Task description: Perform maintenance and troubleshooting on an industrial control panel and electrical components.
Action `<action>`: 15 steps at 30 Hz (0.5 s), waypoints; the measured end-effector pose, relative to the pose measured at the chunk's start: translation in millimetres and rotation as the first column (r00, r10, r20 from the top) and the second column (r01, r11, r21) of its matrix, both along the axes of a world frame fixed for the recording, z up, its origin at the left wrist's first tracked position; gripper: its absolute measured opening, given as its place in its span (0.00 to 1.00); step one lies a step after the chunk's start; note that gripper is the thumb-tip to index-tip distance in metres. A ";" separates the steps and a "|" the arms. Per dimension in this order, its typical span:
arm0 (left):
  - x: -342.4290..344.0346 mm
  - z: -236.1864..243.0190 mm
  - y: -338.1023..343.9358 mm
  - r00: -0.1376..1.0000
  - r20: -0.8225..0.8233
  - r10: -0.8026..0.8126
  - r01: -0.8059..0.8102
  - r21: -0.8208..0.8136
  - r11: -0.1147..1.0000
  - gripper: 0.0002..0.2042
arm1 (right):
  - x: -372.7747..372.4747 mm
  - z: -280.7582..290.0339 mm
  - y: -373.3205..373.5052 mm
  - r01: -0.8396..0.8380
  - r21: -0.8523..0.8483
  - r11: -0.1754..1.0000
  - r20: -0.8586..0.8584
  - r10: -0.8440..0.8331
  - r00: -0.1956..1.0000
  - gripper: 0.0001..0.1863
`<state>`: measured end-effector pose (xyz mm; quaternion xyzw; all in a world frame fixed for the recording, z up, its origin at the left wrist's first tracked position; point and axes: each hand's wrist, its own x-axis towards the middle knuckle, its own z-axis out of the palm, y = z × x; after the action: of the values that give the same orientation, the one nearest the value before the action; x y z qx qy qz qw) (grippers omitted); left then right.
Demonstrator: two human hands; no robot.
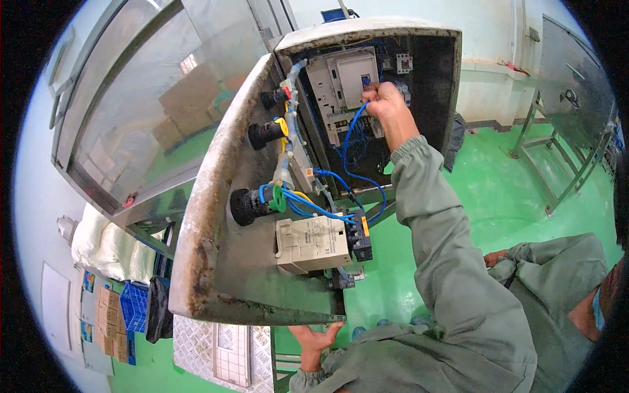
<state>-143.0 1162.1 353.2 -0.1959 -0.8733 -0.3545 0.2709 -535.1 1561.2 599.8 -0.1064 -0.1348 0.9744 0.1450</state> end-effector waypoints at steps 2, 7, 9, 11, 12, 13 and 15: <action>0.6 -2.1 -0.9 0.996 0.073 -0.041 0.031 0.145 0.989 0.54 | -15.6 -10.2 -0.8 -0.027 0.059 0.998 -0.013 0.028 1.000 0.07; 3.2 -6.6 -8.6 0.998 0.058 -0.004 0.002 0.036 0.999 0.54 | -4.2 -13.0 -13.9 -0.061 0.014 0.998 -0.051 0.061 0.997 0.07; 4.8 -14.3 -9.9 0.999 0.027 -0.022 0.022 0.005 1.000 0.54 | 5.0 -5.6 -9.8 -0.048 -0.007 0.999 -0.062 0.047 0.997 0.07; 5.4 -20.1 -6.5 0.994 0.101 -0.050 0.041 0.089 0.995 0.53 | 14.0 3.0 2.3 -0.033 -0.021 0.999 -0.074 0.031 0.997 0.08; 7.6 -17.8 -9.2 0.993 0.111 -0.038 0.029 0.083 0.996 0.53 | 26.0 -10.6 -5.7 -0.049 -0.033 0.998 -0.076 0.047 0.996 0.08; 8.7 -14.6 -12.3 0.997 0.080 -0.018 0.015 0.046 0.999 0.51 | 35.6 -19.4 -16.0 -0.067 -0.045 0.997 -0.078 0.064 0.995 0.08; 7.8 -14.3 -5.8 0.999 0.041 -0.020 0.019 0.025 1.000 0.50 | 37.6 3.3 -8.7 -0.072 -0.046 0.996 -0.097 0.068 0.993 0.08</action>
<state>-135.3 1156.2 338.9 -0.1936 -0.8724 -0.3717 0.2516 -497.5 1552.5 603.1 -0.0583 -0.1074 0.9859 0.1144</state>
